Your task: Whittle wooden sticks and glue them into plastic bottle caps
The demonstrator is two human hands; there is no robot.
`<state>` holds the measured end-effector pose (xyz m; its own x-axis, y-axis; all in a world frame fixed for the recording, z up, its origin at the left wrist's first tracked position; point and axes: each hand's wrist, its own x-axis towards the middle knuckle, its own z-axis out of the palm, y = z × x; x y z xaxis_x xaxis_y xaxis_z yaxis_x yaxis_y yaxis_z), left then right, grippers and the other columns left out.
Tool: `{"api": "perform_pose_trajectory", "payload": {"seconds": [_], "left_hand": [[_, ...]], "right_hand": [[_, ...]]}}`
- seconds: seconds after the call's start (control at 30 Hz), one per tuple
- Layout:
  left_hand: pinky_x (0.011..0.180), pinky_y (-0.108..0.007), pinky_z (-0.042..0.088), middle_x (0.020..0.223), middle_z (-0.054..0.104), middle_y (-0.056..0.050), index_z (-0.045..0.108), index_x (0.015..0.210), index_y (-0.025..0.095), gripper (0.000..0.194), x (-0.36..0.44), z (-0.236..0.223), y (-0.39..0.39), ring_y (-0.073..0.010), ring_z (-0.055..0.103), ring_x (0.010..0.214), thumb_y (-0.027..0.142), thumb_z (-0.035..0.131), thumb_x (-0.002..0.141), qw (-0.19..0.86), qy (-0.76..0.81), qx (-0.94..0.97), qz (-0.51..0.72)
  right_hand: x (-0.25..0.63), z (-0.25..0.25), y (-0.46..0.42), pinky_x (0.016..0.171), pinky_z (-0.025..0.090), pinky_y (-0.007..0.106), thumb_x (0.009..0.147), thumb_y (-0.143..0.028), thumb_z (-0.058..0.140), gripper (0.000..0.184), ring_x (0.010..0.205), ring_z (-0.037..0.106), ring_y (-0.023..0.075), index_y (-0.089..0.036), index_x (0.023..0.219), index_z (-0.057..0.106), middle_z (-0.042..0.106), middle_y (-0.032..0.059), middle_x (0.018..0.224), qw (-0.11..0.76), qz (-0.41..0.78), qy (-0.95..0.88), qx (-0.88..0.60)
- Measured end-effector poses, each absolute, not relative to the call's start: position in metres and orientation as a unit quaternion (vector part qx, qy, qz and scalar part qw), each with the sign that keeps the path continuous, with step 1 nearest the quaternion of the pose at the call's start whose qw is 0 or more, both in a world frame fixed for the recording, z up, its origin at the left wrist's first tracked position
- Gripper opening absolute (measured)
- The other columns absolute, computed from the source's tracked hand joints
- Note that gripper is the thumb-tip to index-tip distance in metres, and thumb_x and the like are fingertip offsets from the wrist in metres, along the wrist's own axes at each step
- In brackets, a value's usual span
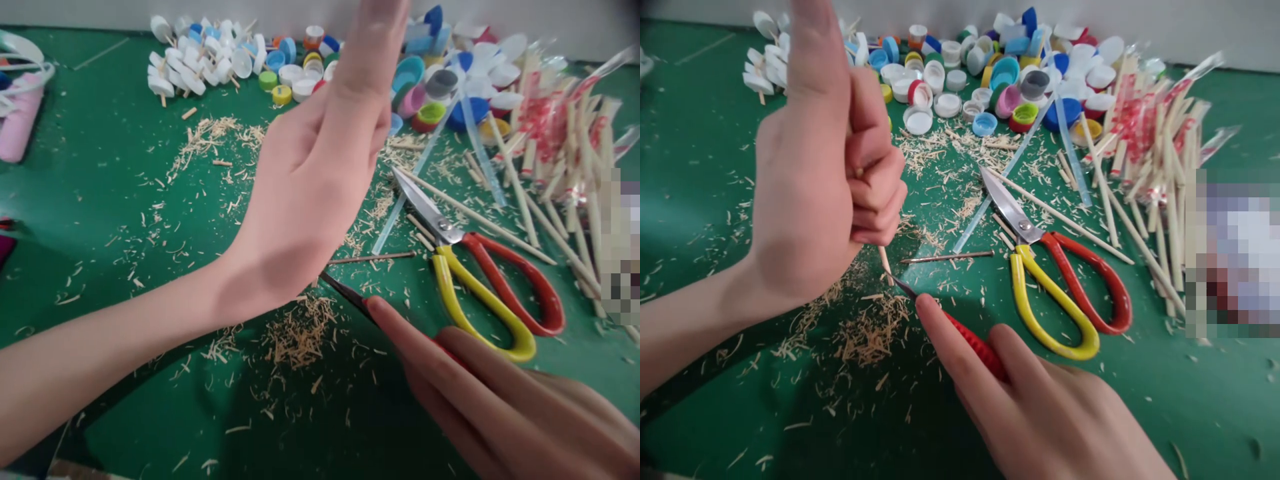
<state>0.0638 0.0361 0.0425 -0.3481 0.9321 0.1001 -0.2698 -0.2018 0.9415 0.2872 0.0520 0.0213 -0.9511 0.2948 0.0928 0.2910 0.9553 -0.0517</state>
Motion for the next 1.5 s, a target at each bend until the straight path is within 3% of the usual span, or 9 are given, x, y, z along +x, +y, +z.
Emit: {"api": "perform_pose_trajectory", "payload": {"seconds": [0.1,0.23,0.37,0.5,0.67,1.0,1.17,1.33,1.5], "left_hand": [[0.046,-0.029,0.017,0.058,0.017,0.001,0.039,0.059,0.022,0.061,0.066,0.041,0.036,-0.0088,0.025,0.045,0.081,0.04,0.075,0.456,0.425,0.34,0.705],[0.045,-0.028,0.018,0.059,0.018,0.001,0.028,0.057,0.021,0.062,0.072,0.04,0.039,-0.0078,0.024,0.046,0.077,0.044,0.077,0.302,0.499,0.393,0.711],[0.049,-0.021,0.02,0.063,0.022,0.0,0.026,0.057,0.02,0.064,0.079,0.041,0.043,-0.0022,0.033,0.047,0.078,0.019,0.084,0.25,0.539,0.412,0.691],[0.045,-0.019,0.021,0.059,0.025,0.0,0.031,0.059,0.019,0.065,0.075,0.041,0.047,-0.0058,0.045,0.05,0.082,0.033,0.079,0.295,0.564,0.357,0.684],[0.043,-0.019,0.028,0.056,0.03,-0.001,0.051,0.069,0.02,0.066,0.035,0.043,0.06,-0.0153,0.061,0.058,0.082,0.029,0.079,0.421,0.574,0.22,0.667],[0.044,-0.021,0.032,0.055,0.036,-0.003,0.052,0.068,0.02,0.066,0.019,0.045,0.05,-0.0203,0.067,0.065,0.08,0.026,0.082,0.464,0.511,0.053,0.721],[0.047,-0.02,0.031,0.057,0.033,-0.001,0.046,0.061,0.017,0.062,0.057,0.041,0.039,-0.014,0.063,0.061,0.073,0.032,0.085,0.428,0.487,0.143,0.748],[0.057,-0.02,0.03,0.068,0.025,0.0,0.042,0.062,0.015,0.07,0.07,0.034,0.036,-0.0029,0.056,0.057,0.067,0.002,0.088,0.323,0.459,0.408,0.72],[0.05,-0.019,0.024,0.065,0.015,0.0,0.034,0.053,0.017,0.063,0.065,0.039,0.039,0.0005,0.028,0.046,0.071,0.033,0.086,0.3,0.432,0.499,0.688]], "right_hand": [[0.288,0.017,0.055,0.044,0.044,0.022,0.093,-0.012,0.028,0.06,0.052,0.059,0.0105,-0.013,0.153,0.024,0.064,0.0025,0.081,0.031,0.028,-0.993,-0.107],[0.29,0.013,0.061,0.04,0.042,0.02,0.095,-0.013,0.029,0.058,0.047,0.056,0.0094,-0.01,0.153,0.024,0.058,0.0002,0.071,0.025,0.032,-0.994,-0.101],[0.29,0.016,0.062,0.042,0.041,0.02,0.097,-0.014,0.034,0.058,0.048,0.052,0.0083,-0.019,0.154,0.023,0.06,0.0003,0.076,0.059,0.03,-0.991,-0.116],[0.289,0.018,0.06,0.043,0.042,0.021,0.098,-0.016,0.033,0.059,0.05,0.053,0.0086,-0.023,0.155,0.018,0.062,0.0,0.078,0.022,0.03,-0.988,-0.147],[0.289,0.012,0.062,0.041,0.041,0.021,0.1,-0.023,0.033,0.055,0.048,0.053,0.0073,-0.025,0.154,0.024,0.063,-0.0004,0.08,0.042,0.067,-0.987,-0.138],[0.292,0.011,0.069,0.039,0.036,0.026,0.1,-0.028,0.035,0.055,0.04,0.044,0.008,-0.03,0.154,0.022,0.061,-0.003,0.076,0.064,0.037,-0.987,-0.139],[0.29,0.009,0.069,0.039,0.037,0.025,0.1,-0.027,0.033,0.053,0.043,0.049,0.0076,-0.031,0.153,0.026,0.064,-0.002,0.083,0.039,0.072,-0.987,-0.141],[0.291,0.009,0.069,0.039,0.039,0.024,0.101,-0.028,0.033,0.053,0.043,0.049,0.0078,-0.032,0.153,0.024,0.063,-0.0027,0.08,0.048,0.072,-0.985,-0.15],[0.29,0.01,0.069,0.038,0.038,0.024,0.101,-0.028,0.032,0.053,0.045,0.052,0.0089,-0.031,0.153,0.024,0.063,-0.002,0.078,0.043,0.061,-0.988,-0.137]]}}
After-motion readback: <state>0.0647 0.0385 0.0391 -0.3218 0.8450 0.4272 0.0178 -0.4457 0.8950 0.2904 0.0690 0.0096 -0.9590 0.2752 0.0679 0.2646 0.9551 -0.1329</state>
